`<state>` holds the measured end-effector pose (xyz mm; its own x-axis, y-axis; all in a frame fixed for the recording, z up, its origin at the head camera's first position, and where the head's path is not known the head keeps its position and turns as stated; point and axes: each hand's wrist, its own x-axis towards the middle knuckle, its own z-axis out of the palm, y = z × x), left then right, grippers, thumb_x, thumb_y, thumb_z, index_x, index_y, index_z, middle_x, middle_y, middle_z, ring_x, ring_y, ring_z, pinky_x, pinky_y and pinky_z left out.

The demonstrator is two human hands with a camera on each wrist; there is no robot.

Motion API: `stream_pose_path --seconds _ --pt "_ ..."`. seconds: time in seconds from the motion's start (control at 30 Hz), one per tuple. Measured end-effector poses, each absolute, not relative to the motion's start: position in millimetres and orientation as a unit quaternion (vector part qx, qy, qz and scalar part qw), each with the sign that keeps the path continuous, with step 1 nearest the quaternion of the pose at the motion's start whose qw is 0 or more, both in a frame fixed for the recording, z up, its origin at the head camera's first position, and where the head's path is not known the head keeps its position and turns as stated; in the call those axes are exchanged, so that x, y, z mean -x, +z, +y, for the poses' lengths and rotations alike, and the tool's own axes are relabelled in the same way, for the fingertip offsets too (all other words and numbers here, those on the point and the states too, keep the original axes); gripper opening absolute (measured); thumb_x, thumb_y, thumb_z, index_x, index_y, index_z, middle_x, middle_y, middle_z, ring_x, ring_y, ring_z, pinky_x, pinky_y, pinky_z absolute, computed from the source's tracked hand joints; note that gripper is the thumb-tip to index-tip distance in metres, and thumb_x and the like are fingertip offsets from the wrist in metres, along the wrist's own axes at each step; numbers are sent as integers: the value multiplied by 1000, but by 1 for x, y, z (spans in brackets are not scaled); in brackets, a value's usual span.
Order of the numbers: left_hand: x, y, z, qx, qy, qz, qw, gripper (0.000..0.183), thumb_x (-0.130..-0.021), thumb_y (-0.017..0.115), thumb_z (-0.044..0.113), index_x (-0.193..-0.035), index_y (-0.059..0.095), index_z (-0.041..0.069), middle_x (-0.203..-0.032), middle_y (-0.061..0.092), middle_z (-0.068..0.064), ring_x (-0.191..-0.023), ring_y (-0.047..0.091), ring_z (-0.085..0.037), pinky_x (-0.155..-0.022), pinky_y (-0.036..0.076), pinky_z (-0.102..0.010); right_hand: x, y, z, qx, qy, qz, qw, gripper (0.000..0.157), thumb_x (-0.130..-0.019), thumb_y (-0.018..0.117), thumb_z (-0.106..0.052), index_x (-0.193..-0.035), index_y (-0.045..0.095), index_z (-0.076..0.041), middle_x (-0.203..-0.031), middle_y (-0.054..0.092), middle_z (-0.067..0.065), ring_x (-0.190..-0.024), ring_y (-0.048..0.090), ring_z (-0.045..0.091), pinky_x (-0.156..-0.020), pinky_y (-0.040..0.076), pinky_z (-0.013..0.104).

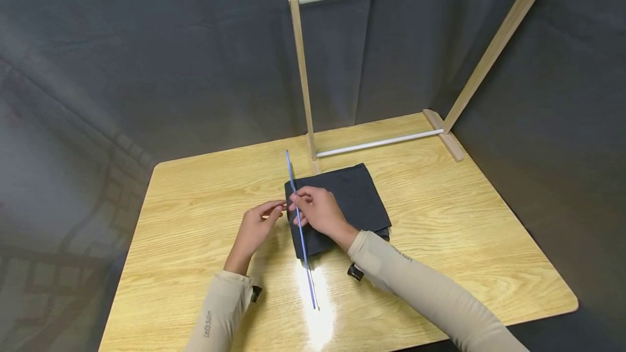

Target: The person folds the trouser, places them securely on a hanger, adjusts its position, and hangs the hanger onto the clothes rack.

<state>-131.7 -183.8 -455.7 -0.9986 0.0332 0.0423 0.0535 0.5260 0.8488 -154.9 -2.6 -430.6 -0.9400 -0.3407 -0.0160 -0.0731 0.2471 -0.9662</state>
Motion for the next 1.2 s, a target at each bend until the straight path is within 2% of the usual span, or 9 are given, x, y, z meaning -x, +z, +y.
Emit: stream_pose_path --seconds 0.17,0.27,0.37,0.57,0.73,0.87,0.97,1.07,1.2 --pt "128 -467 -164 -58 -486 -871 -35 49 -89 64 42 -128 57 15 -104 71 -6 -80 70 -22 -63 54 -27 160 -405 1 147 -569 804 93 19 -96 57 -27 -101 69 -13 -89 75 5 -57 67 10 -60 58 39" --pt "124 -470 -147 -79 -496 -860 -89 61 -86 63 53 -133 51 16 -96 71 -4 -69 70 -24 -57 53 -30 161 -391 5 153 -561 810 76 17 -95 59 -29 -97 71 -17 -85 75 0 -56 66 9 -60 58 38" --pt "120 -464 -130 -73 -518 -845 -110 62 -86 62 52 -133 50 14 -84 72 -5 -64 69 -26 -56 54 -33 160 -377 12 154 -565 808 64 15 -94 61 -29 -94 72 -18 -82 75 -2 -56 67 9 -58 56 34" --pt "123 -440 -109 -54 -529 -844 -72 56 -83 66 43 -131 49 18 -80 71 -4 -57 65 -16 -56 49 -27 157 -353 22 157 -585 795 30 14 -91 65 -28 -92 74 -18 -80 75 0 -54 65 10 -55 52 27" --pt "119 -421 -105 -20 -506 -862 -26 47 -82 66 40 -125 52 26 -88 71 -4 -66 63 -12 -59 50 -29 146 -336 24 165 -603 781 11 13 -89 67 -30 -91 74 -19 -80 75 -2 -58 67 11 -59 54 27" --pt "112 -409 -107 8 -463 -886 21 36 -81 66 37 -113 56 24 -80 66 0 -68 57 -13 -62 45 -28 136 -327 22 173 -621 765 10 13 -89 67 -29 -91 73 -17 -83 76 0 -64 70 11 -63 56 29" --pt "110 -404 -109 20 -462 -886 26 29 -81 67 36 -104 56 22 -73 61 1 -64 56 -12 -59 44 -27 133 -322 22 175 -639 749 5 15 -89 68 -27 -91 72 -13 -84 76 5 -62 69 12 -61 57 30" --pt "111 -402 -110 34 -503 -864 12 31 -84 67 39 -111 58 27 -72 59 1 -60 55 -11 -56 44 -25 135 -316 23 175 -655 735 -3 16 -89 67 -25 -92 72 -10 -85 75 9 -58 68 12 -59 57 31" --pt "112 -402 -112 54 -570 -820 -30 42 -90 62 42 -131 51 37 -85 62 -3 -64 59 -11 -60 49 -27 140 -308 28 172 -675 717 -18 16 -90 66 -20 -94 71 -5 -85 75 13 -58 69 14 -58 58 33"
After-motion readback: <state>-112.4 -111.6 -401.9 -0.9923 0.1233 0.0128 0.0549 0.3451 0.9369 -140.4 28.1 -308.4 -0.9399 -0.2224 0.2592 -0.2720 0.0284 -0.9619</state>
